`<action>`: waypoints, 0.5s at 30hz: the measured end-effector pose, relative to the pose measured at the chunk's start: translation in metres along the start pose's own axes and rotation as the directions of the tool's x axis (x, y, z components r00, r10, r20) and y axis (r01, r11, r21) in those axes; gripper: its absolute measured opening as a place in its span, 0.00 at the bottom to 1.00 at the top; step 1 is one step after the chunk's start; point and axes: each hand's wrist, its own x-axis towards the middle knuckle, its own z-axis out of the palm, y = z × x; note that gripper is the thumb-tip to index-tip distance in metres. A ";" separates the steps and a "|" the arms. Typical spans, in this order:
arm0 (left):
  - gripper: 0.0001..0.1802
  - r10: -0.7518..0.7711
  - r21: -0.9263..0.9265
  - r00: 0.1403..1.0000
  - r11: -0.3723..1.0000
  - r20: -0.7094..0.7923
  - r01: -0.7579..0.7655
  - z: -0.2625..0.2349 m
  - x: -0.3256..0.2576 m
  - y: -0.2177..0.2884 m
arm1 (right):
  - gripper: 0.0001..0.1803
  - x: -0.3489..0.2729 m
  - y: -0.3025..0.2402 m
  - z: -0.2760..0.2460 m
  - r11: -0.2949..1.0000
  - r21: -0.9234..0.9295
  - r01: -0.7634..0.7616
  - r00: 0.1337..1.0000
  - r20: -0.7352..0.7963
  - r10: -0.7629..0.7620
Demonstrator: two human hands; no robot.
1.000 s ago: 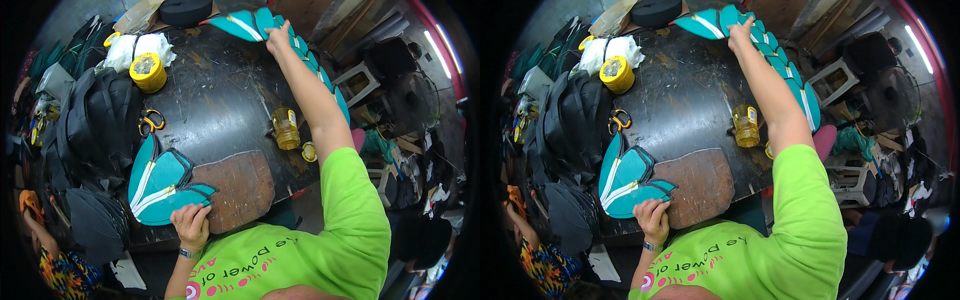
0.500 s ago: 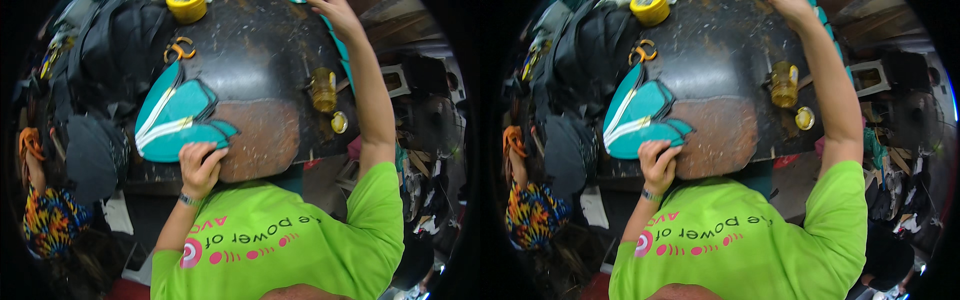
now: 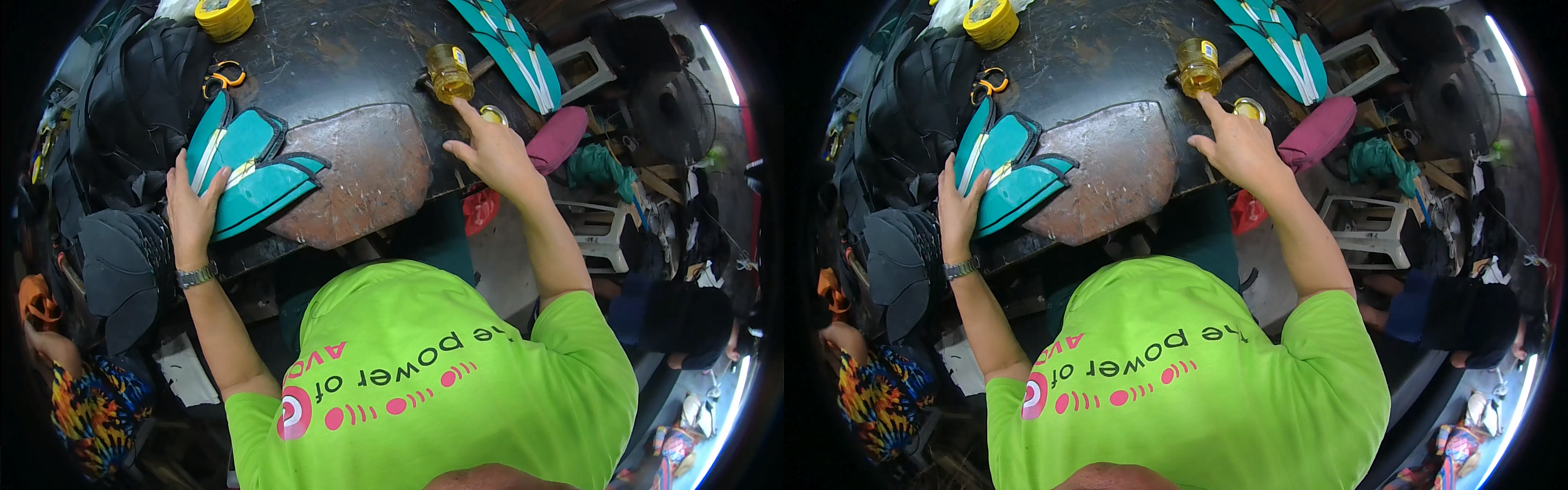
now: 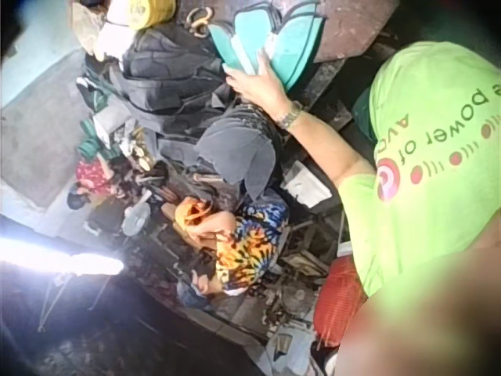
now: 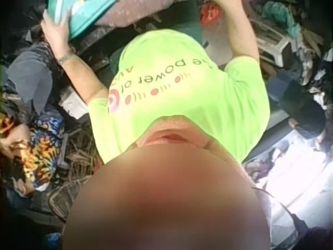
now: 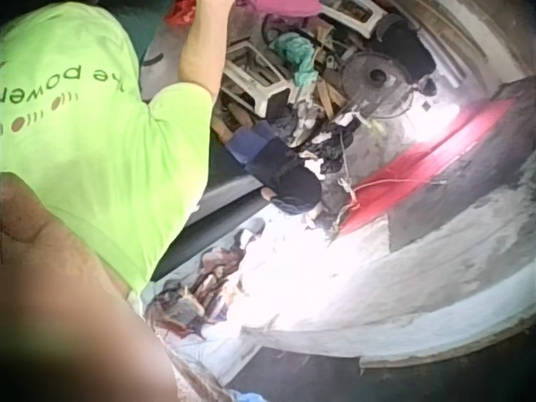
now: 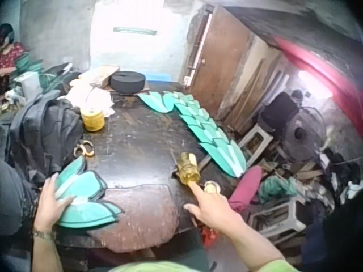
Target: The person repeatedly picks up teal fabric pieces with white stripes, aligns them, and presses them together on a workbench. Later, the person handles black fabric pieces, aligning and stacking them. The person works one piece at a time, frequently resetting the position of each item.
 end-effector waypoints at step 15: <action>0.38 0.129 -0.142 0.892 0.968 -0.433 -0.208 -0.022 0.004 0.023 | 0.31 0.015 -0.002 0.027 0.969 -0.243 0.039 0.980 -0.181 -0.085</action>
